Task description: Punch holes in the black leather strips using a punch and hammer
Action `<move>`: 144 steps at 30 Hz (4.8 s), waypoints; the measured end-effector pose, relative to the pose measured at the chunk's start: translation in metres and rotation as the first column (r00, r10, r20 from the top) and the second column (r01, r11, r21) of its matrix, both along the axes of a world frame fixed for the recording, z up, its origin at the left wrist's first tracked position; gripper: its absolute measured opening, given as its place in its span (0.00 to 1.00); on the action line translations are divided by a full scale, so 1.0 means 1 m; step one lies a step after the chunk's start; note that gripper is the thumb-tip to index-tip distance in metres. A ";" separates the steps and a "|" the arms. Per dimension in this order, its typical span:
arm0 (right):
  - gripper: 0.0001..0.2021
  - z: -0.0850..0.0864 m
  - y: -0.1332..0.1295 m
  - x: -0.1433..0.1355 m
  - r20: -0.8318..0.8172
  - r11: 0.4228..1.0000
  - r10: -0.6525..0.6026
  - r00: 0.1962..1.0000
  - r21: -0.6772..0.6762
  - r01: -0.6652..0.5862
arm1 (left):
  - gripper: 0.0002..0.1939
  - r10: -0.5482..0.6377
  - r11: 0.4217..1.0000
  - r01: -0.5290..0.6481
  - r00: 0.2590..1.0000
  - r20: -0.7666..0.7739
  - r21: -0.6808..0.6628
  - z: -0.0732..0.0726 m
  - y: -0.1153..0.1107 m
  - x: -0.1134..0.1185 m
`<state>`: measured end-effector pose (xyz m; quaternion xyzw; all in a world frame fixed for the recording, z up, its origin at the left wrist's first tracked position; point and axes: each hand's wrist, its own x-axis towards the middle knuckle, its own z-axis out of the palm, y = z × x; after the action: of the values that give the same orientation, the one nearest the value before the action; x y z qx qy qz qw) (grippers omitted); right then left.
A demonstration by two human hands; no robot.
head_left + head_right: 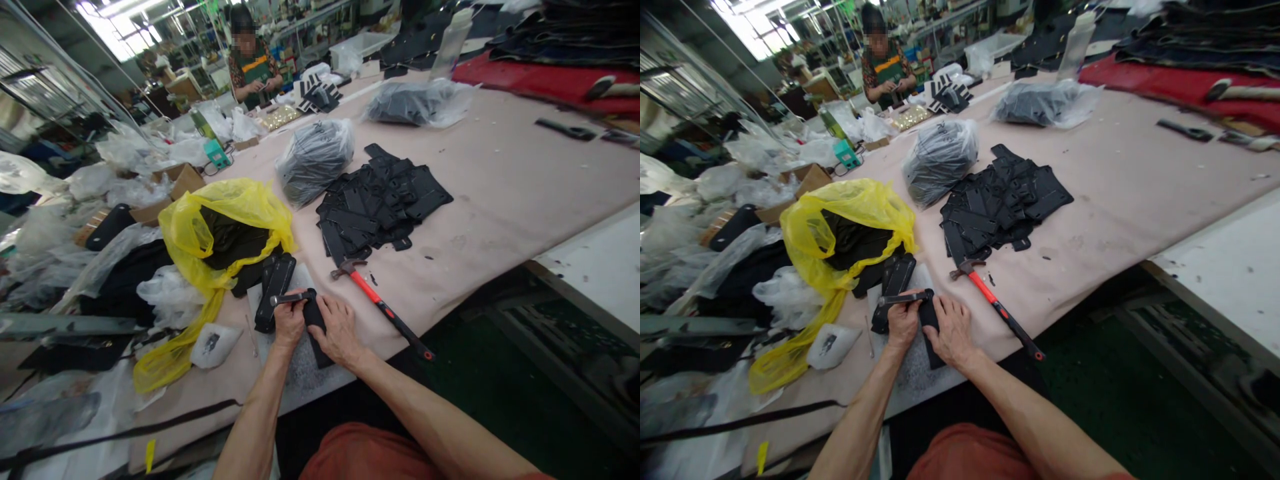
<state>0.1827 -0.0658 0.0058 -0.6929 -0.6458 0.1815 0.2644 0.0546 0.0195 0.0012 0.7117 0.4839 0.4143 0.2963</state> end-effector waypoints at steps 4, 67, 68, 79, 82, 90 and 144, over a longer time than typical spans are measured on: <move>0.33 -0.002 0.000 0.000 -0.006 1.000 0.003 1.000 0.003 -0.003 | 0.08 -0.042 0.999 0.042 0.998 -0.041 -0.001 0.001 0.004 0.000; 0.14 0.195 0.017 0.092 0.219 0.973 0.147 0.965 0.143 -0.181 | 0.05 -0.033 0.993 0.065 0.953 -0.302 0.096 -0.004 0.003 0.008; 0.13 0.196 0.019 0.093 0.261 0.970 0.207 0.943 0.071 -0.232 | 0.06 -0.035 0.994 0.065 0.953 -0.300 0.091 -0.004 0.003 0.007; 0.13 0.169 0.018 0.102 0.252 0.973 0.223 0.942 -0.006 -0.229 | 0.04 -0.029 0.994 0.061 0.950 -0.312 0.091 -0.005 0.004 0.007; 0.15 0.145 0.021 0.117 0.096 0.990 0.128 0.987 -0.066 -0.122 | 0.04 -0.025 0.994 0.054 0.955 -0.295 0.091 -0.004 0.004 0.007; 0.14 0.035 0.020 0.117 0.132 0.967 -0.005 0.991 -0.251 0.039 | 0.04 -0.071 0.997 0.075 0.958 -0.276 0.005 0.004 0.005 0.006; 0.10 0.020 0.006 0.056 -0.291 0.995 -0.071 0.954 0.042 0.087 | 0.09 0.141 0.978 -0.136 0.990 0.021 -0.156 0.001 -0.036 -0.014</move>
<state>0.2391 -0.0596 0.0263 -0.6769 -0.5766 0.2524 0.3817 0.0405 -0.0163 0.0020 0.6443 0.5582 0.4067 0.3285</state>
